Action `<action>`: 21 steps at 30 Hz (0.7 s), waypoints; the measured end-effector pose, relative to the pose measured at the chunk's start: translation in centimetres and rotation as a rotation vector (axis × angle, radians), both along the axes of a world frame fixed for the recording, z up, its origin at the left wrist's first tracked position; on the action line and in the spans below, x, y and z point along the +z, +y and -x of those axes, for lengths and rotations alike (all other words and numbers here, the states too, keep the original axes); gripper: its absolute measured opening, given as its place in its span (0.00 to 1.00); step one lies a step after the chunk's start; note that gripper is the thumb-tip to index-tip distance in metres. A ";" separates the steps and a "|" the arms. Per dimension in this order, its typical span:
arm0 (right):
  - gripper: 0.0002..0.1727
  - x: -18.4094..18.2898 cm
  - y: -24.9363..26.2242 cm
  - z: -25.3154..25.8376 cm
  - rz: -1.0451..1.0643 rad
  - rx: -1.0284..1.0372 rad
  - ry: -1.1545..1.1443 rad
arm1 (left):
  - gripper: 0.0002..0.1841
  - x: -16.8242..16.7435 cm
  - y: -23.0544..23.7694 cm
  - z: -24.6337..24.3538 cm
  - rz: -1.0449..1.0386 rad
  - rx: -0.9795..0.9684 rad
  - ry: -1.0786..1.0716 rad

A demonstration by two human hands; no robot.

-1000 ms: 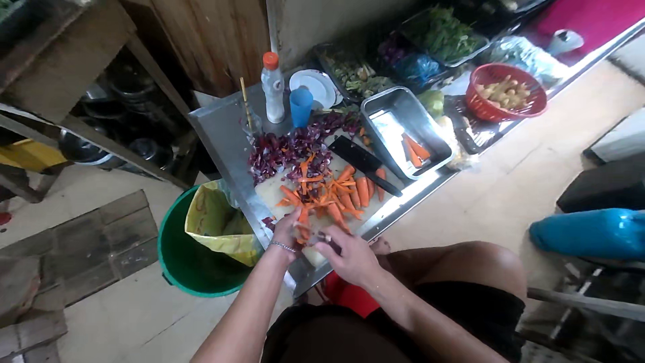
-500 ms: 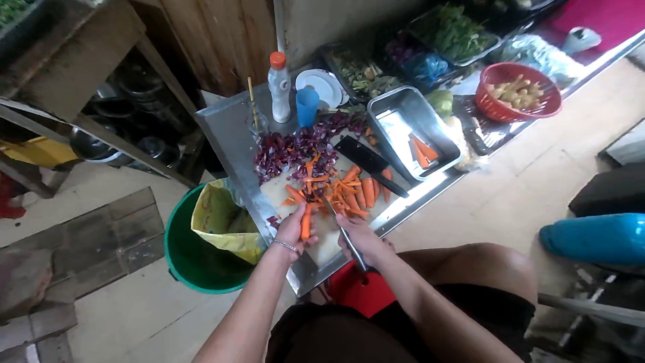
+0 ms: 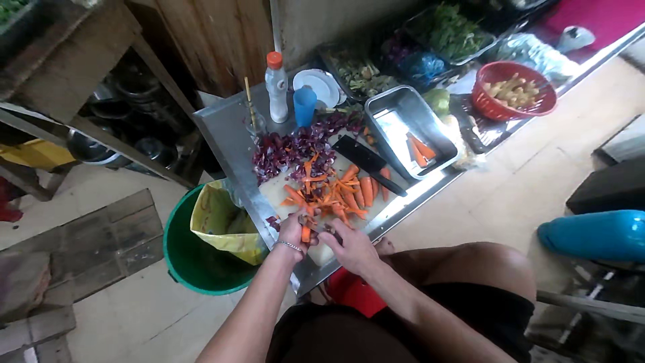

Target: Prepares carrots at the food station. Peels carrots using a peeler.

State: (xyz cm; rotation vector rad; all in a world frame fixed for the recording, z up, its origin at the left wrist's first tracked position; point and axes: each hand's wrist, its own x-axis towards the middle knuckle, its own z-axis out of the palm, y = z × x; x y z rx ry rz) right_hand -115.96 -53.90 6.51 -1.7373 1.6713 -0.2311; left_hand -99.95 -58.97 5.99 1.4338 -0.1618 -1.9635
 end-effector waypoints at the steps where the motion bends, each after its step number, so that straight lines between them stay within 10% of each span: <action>1: 0.29 0.1 0.1 -0.1 0.026 0.007 -0.015 | 0.21 -0.2 0.0 -0.2 0.015 0.008 0.004; 11: 0.29 -3.6 -2.9 1.7 -0.051 -0.169 0.032 | 0.20 -0.1 0.9 -0.4 0.017 -0.103 0.048; 16: 0.31 -2.1 -2.7 1.2 -0.483 -0.542 -0.517 | 0.26 -0.3 0.4 -1.4 0.061 -0.099 0.028; 21: 0.26 0.6 0.7 -0.5 -0.151 -0.153 -0.286 | 0.22 -0.1 0.0 -1.3 0.067 -0.002 0.012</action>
